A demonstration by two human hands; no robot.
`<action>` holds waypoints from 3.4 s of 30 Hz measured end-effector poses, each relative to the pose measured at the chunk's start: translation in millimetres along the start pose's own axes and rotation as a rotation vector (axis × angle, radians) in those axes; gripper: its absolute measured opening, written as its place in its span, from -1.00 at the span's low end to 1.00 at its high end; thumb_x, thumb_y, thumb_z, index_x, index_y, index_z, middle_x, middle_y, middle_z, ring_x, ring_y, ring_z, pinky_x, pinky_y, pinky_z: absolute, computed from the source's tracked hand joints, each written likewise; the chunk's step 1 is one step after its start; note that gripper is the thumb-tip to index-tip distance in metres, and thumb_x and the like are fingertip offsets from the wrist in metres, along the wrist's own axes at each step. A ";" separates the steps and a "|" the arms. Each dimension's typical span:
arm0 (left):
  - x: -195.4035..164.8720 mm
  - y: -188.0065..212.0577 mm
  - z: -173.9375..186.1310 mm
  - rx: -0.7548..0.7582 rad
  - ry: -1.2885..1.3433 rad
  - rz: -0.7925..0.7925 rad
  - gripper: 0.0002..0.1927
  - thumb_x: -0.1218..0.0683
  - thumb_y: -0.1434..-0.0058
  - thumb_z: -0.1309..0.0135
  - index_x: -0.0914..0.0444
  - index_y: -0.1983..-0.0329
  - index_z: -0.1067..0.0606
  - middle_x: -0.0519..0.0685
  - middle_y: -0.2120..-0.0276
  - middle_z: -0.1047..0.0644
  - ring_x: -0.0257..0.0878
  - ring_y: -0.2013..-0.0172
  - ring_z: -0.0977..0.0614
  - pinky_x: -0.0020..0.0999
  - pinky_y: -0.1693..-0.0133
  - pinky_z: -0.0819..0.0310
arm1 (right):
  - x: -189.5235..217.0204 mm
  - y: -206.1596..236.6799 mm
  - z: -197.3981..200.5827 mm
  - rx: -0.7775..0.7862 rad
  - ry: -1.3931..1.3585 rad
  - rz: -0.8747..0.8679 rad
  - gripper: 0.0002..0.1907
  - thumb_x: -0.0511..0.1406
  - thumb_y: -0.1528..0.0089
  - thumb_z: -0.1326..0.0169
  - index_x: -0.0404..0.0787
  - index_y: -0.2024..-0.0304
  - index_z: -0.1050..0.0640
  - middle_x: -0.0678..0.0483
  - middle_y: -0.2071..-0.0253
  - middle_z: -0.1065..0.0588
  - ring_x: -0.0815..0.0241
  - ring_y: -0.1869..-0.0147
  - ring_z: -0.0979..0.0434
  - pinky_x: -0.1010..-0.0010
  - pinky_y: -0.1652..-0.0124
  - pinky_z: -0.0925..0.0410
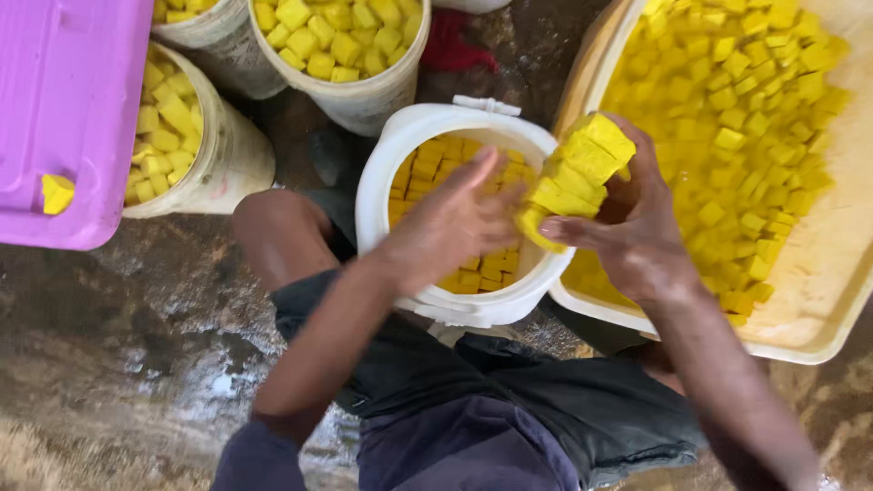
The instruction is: The person scoops yellow mango cubes from a large tub of water and places them into a white bucket. They repeatedly transfer handfuls of cubes, arranging them inside the bucket to fill it.
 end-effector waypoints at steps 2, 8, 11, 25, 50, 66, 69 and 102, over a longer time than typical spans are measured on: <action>-43.1 19.8 45.0 -0.124 -0.292 -0.229 -0.30 -0.35 -0.36 0.06 0.22 -0.33 -0.30 0.16 -0.22 -0.37 -0.05 -0.18 -0.51 -0.10 -0.21 -0.43 | -21.8 -5.6 -7.7 0.048 -0.274 -0.206 0.00 -0.54 0.00 -0.33 -0.21 -0.44 -0.18 -0.14 -0.22 -0.36 -0.10 -0.33 -0.46 0.09 -0.16 -0.42; -147.5 -6.5 188.2 -0.308 -0.134 -0.747 -0.39 -0.23 -0.38 0.00 0.28 -0.29 -0.38 0.04 -0.14 -0.55 -0.12 -0.14 -0.63 -0.15 -0.15 -0.52 | -103.6 -35.7 -65.3 0.213 0.016 -0.662 0.00 -0.40 0.03 -0.34 -0.13 -0.42 -0.20 -0.16 -0.21 -0.45 -0.12 -0.33 -0.46 0.04 -0.24 -0.38; -142.1 -57.3 240.4 -0.454 -0.104 -0.624 -0.39 -0.25 -0.24 -0.07 0.25 -0.18 -0.47 -0.02 0.03 -0.61 -0.18 0.01 -0.68 -0.21 0.04 -0.57 | -151.8 -68.9 -87.2 0.121 0.164 -0.802 0.21 -0.40 -0.05 -0.42 -0.03 -0.53 0.08 -0.14 -0.42 -0.14 -0.11 -0.39 -0.21 -0.13 -0.25 -0.18; -160.5 -55.9 286.4 -0.545 -0.180 -0.651 -0.64 -0.11 -0.28 -0.10 0.25 0.08 -0.54 -0.03 0.18 -0.64 -0.23 0.15 -0.71 -0.29 0.13 -0.57 | -335.8 -126.7 -117.3 0.229 0.185 -0.342 -0.09 -0.39 0.04 -0.37 -0.21 -0.35 -0.30 -0.12 -0.12 -0.55 0.03 -0.15 -0.58 0.21 -0.11 -0.48; -148.4 -48.9 282.5 -0.274 -0.013 -0.726 -0.72 -0.07 -0.50 -0.03 0.20 0.21 -0.36 -0.07 0.24 -0.43 -0.15 0.12 -0.53 -0.09 -0.05 -0.45 | -356.9 -112.7 -125.7 0.204 0.270 -0.281 -0.23 -0.38 -0.02 -0.31 -0.22 -0.28 -0.37 -0.11 -0.11 -0.55 0.00 -0.16 -0.56 0.17 -0.13 -0.45; -146.9 -48.7 283.1 -0.319 -0.067 -0.735 -0.67 -0.14 -0.39 0.08 0.20 0.06 -0.39 -0.03 0.08 -0.50 -0.13 -0.01 -0.56 -0.04 -0.15 -0.52 | -350.5 -116.7 -119.1 0.173 0.467 -0.176 -0.33 -0.37 -0.05 -0.27 -0.22 -0.23 -0.41 -0.11 -0.10 -0.55 -0.02 -0.16 -0.54 0.15 -0.14 -0.43; -146.9 -48.5 281.9 -0.298 -0.025 -0.734 -0.72 -0.09 -0.45 0.00 0.22 0.06 -0.38 -0.03 0.09 -0.48 -0.08 -0.01 -0.57 -0.09 -0.04 -0.46 | -354.1 -118.7 -127.0 0.164 0.482 -0.151 -0.34 -0.37 -0.06 -0.26 -0.22 -0.22 -0.41 -0.11 -0.10 -0.55 -0.03 -0.16 -0.54 0.14 -0.14 -0.42; -125.9 -59.9 317.5 -0.125 -0.154 -0.796 -0.48 -0.30 -0.46 0.07 0.16 -0.19 -0.29 -0.01 -0.16 -0.39 -0.13 -0.15 -0.44 -0.07 -0.07 -0.40 | -350.0 -89.6 -153.2 0.381 0.928 0.201 -0.52 -0.35 -0.13 -0.18 -0.22 -0.13 -0.50 -0.10 -0.08 -0.55 -0.07 -0.16 -0.51 0.09 -0.17 -0.38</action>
Point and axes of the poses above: each hand's wrist, its own y-axis away from the middle knuckle, its own z-axis out of the back of the hand, x = y × z, the point moved 7 cm from there along -y, towards the middle knuckle
